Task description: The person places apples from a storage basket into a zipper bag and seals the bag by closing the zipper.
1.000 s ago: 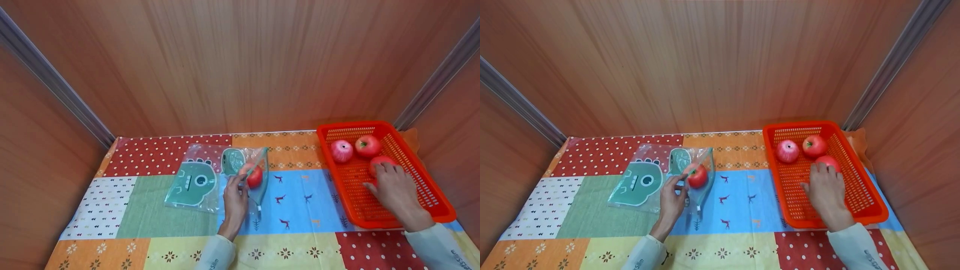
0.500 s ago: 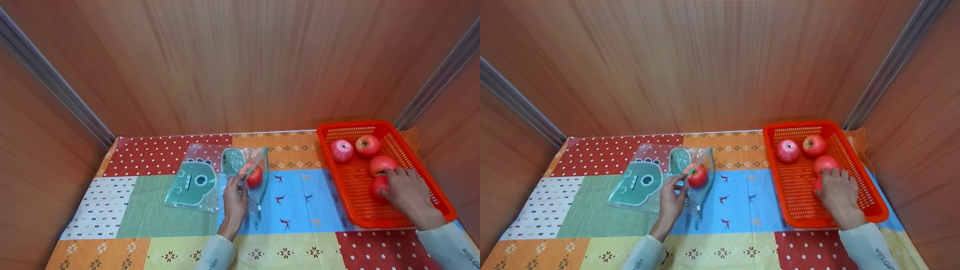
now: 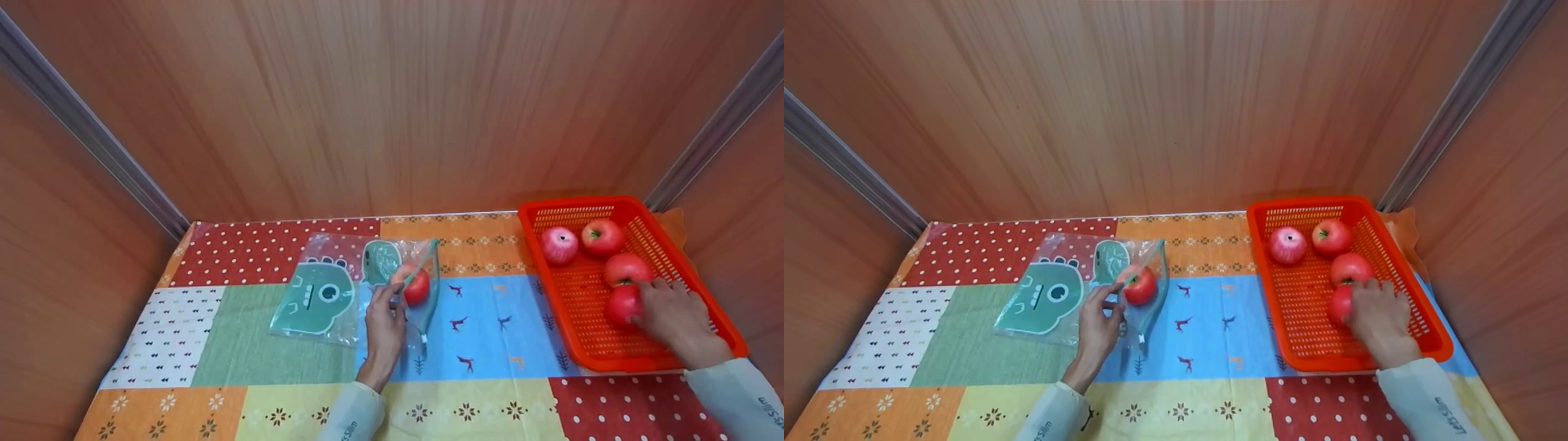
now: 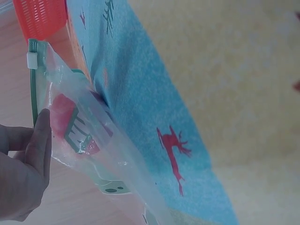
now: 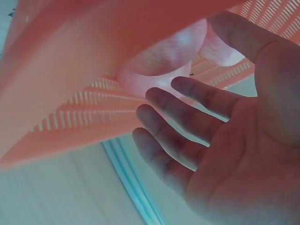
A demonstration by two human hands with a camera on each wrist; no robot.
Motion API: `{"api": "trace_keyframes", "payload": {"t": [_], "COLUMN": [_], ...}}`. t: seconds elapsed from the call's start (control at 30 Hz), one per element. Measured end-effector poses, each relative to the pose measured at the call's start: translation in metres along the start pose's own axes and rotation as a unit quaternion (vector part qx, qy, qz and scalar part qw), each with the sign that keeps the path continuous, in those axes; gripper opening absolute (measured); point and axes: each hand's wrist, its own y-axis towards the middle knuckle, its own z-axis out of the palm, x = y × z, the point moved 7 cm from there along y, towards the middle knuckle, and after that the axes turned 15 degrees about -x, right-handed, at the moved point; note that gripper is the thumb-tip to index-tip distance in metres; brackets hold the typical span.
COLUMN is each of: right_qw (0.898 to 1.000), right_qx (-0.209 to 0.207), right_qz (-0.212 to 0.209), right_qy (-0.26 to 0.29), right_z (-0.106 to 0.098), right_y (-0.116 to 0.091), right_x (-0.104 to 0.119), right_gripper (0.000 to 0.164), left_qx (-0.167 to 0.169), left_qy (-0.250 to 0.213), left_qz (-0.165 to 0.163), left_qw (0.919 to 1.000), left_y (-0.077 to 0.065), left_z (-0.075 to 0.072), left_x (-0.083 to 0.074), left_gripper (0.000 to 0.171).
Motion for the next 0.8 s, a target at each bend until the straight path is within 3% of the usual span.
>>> {"api": "trace_keyframes", "payload": {"t": [0.2,0.47,0.8], "right_qw": [1.000,1.000,1.000], "right_qx": [0.025,0.020,0.013], "right_qz": [0.008,-0.012,-0.024], "right_qy": [0.004,-0.018,-0.007], "right_z": [0.004,0.011,0.015], "right_y": [0.000,0.006,0.009], "right_x": [-0.006,-0.004,0.002], "right_gripper": [0.068,0.070,0.068], "left_qx": [-0.001,-0.004,-0.008], "left_qy": [0.000,-0.002,0.001], "left_qz": [0.005,0.021,0.015], "left_qw": [1.0000,0.9998,0.9998], "left_y": [0.001,0.000,0.001], "left_z": [0.000,-0.002,-0.002], "left_x": [0.000,-0.001,0.000], "left_gripper": [0.045,0.042,0.043]}}
